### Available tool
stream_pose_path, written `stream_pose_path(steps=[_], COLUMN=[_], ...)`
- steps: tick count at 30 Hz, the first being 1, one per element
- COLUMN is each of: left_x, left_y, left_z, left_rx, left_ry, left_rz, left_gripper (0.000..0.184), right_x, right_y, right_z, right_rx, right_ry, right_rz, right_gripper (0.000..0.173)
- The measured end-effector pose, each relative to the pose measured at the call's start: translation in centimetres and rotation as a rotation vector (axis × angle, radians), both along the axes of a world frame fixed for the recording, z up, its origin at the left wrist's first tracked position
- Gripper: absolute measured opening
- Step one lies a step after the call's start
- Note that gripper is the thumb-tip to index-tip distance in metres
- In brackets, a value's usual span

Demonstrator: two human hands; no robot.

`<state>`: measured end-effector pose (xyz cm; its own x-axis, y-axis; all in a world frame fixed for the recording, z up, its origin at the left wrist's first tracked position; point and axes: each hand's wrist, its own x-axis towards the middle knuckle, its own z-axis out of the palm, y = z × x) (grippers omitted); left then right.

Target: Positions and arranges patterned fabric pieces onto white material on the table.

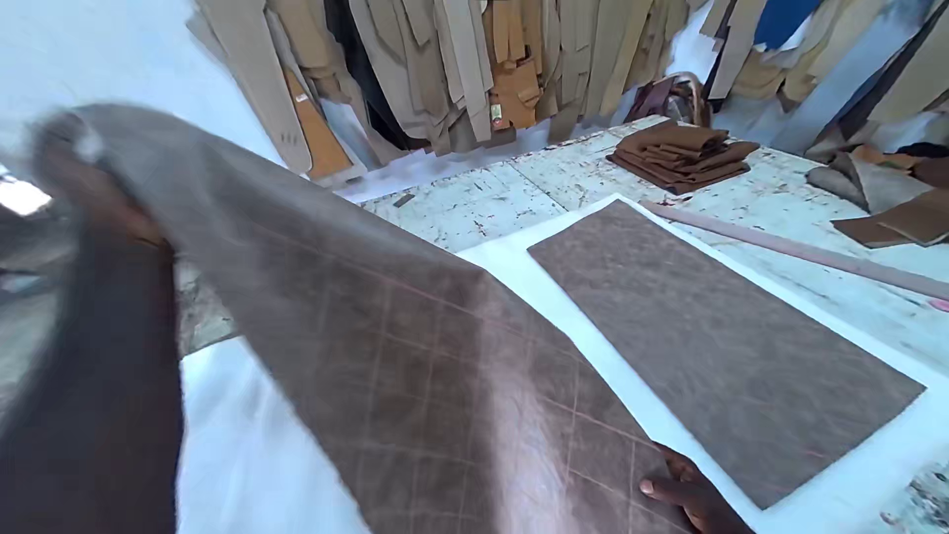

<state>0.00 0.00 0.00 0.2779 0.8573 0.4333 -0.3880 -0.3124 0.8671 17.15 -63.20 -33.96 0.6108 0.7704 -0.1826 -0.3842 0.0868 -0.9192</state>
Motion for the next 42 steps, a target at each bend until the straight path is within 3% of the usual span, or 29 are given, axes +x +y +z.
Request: stream_pose_path(steps=[1, 3, 5, 8, 12, 14, 17, 23, 25, 27, 29, 31, 35, 38, 42], left_x=[-0.8, -3.5, -7.8, -13.4, -17.3, -17.2, -16.1, -15.5, -15.6, -15.3, -13.9, -11.1, -3.2, 2.5, 6.3], left_y=[-0.8, -2.0, -6.3, -19.3, -33.9, -37.4, -39.0, -37.6, -37.1, -36.8, -35.1, -31.2, -19.7, -11.1, -4.4], left_z=[-4.7, -15.1, -25.3, -34.3, -39.8, -40.5, -40.7, -39.4, -38.8, -36.6, -32.5, -27.7, -17.0, -8.8, 1.8], left_rx=[-0.188, -0.351, -0.265, -0.062, 0.051, 0.078, 0.095, -0.078, -0.231, -0.422, -0.585, -0.644, -0.618, -0.582, -0.422], left_ry=[0.133, 0.375, 0.652, 1.118, 1.264, 1.276, 1.305, 1.373, 1.117, 0.718, 0.406, 0.259, 0.14, 0.028, -0.067], left_rz=[0.039, 0.096, 0.156, 0.206, 0.212, 0.247, 0.304, 0.117, 0.027, -0.055, -0.097, -0.085, -0.108, -0.109, -0.081], left_gripper=[0.048, 0.062, 0.069, 0.084, 0.081, 0.073, 0.054, 0.032, 0.025, 0.018, 0.016, 0.022, 0.029, 0.029, 0.031], right_x=[-0.1, -0.3, -0.5, -0.2, -0.2, -0.7, -1.3, -0.9, -0.6, 0.4, 2.5, 5.7, 13.2, 18.6, 22.1], right_y=[0.0, 0.0, 0.1, 0.4, 0.1, -0.3, -0.7, -1.1, -1.3, -0.7, 1.2, 5.0, 17.1, 25.8, 32.9], right_z=[-0.7, -1.9, -2.5, -3.3, -3.8, -3.5, -2.9, 0.0, 1.5, 3.5, 6.2, 9.8, 18.8, 25.0, 34.0], right_rx=[-0.043, -0.126, -0.197, -0.231, -0.18, -0.138, -0.079, -0.085, -0.069, -0.045, -0.029, -0.045, -0.061, 0.076, 0.291], right_ry=[-0.003, -0.001, 0.019, 0.082, 0.314, 0.477, 0.611, 0.559, 0.517, 0.434, 0.328, 0.231, 0.148, 0.052, 0.01], right_rz=[-0.029, -0.057, -0.084, -0.106, -0.168, -0.199, -0.275, -0.332, -0.301, -0.26, -0.224, -0.21, -0.24, -0.213, -0.203], right_gripper=[0.046, 0.047, 0.048, 0.047, 0.031, 0.032, 0.028, 0.02, 0.017, 0.018, 0.022, 0.023, 0.028, 0.035, 0.036])
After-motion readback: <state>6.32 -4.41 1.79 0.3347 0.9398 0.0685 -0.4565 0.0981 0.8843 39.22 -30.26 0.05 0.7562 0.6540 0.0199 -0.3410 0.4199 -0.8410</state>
